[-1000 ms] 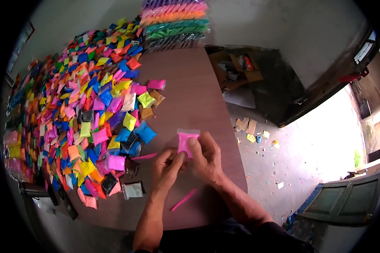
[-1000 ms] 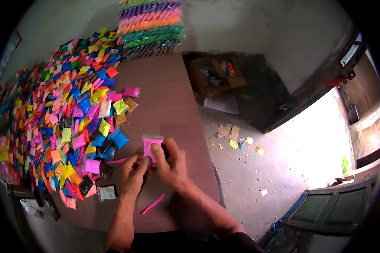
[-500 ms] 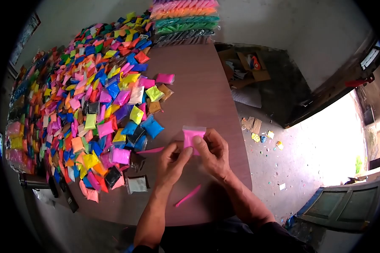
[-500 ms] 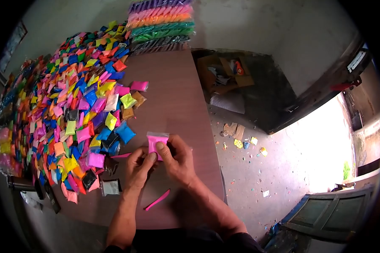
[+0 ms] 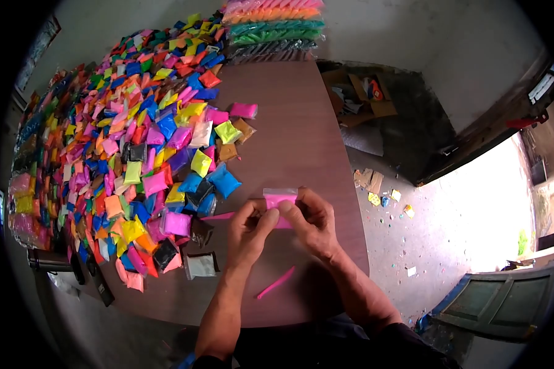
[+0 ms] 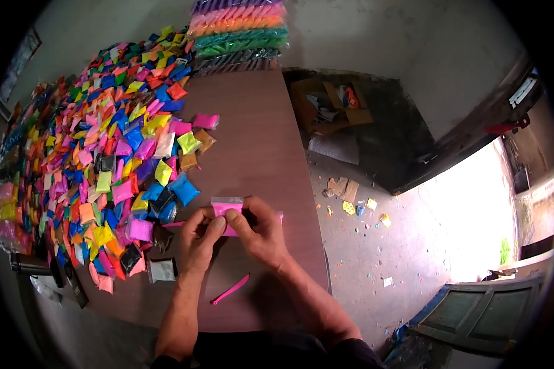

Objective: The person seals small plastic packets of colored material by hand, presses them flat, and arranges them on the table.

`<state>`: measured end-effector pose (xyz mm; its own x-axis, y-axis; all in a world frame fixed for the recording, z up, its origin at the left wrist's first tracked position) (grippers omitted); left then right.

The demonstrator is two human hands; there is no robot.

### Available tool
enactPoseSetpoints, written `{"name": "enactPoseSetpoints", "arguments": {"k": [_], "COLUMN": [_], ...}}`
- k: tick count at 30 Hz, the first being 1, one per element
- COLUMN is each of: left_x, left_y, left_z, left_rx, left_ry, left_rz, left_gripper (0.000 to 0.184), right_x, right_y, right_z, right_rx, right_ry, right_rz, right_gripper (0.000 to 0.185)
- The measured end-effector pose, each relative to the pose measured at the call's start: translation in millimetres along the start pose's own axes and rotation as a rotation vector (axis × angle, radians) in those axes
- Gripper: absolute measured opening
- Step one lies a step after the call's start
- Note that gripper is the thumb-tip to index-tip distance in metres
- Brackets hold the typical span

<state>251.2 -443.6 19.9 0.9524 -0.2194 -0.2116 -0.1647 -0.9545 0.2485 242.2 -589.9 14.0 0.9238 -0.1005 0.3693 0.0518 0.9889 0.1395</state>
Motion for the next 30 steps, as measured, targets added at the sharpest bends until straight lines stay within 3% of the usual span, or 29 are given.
{"name": "enactPoseSetpoints", "arguments": {"k": [5, 8, 16, 22, 30], "left_x": [1, -2, -2, 1, -2], "left_y": [-14, -12, -7, -15, -14], "left_z": [12, 3, -1, 8, 4], "left_rx": [0.075, 0.122, 0.051, 0.059, -0.001], "left_ry": [0.061, 0.072, 0.006, 0.053, -0.051], "left_rz": [-0.010, -0.038, -0.071, -0.072, -0.089], "left_gripper": [0.007, 0.010, 0.012, 0.011, 0.012], "right_x": [2, 0, 2, 2, 2], "right_y": [7, 6, 2, 6, 4], "right_z": [14, 9, 3, 7, 5], "right_rx": [-0.076, 0.000, -0.035, -0.043, -0.038], "right_ry": [0.007, 0.128, -0.049, -0.007, -0.080], "right_rz": [0.050, 0.002, 0.032, 0.063, 0.045], "right_gripper": [0.018, 0.019, 0.014, 0.006, 0.013]}}
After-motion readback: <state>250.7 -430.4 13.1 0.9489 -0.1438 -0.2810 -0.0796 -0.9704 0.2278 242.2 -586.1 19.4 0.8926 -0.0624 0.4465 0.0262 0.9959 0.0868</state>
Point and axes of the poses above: each hand's wrist, its own x-axis towards the middle knuckle, its own y-axis out of the palm, z = x × y, the point moved 6 cm from there along x, towards the middle knuckle, and after that the axes turned 15 degrees about -y, right-handed, at the moved point
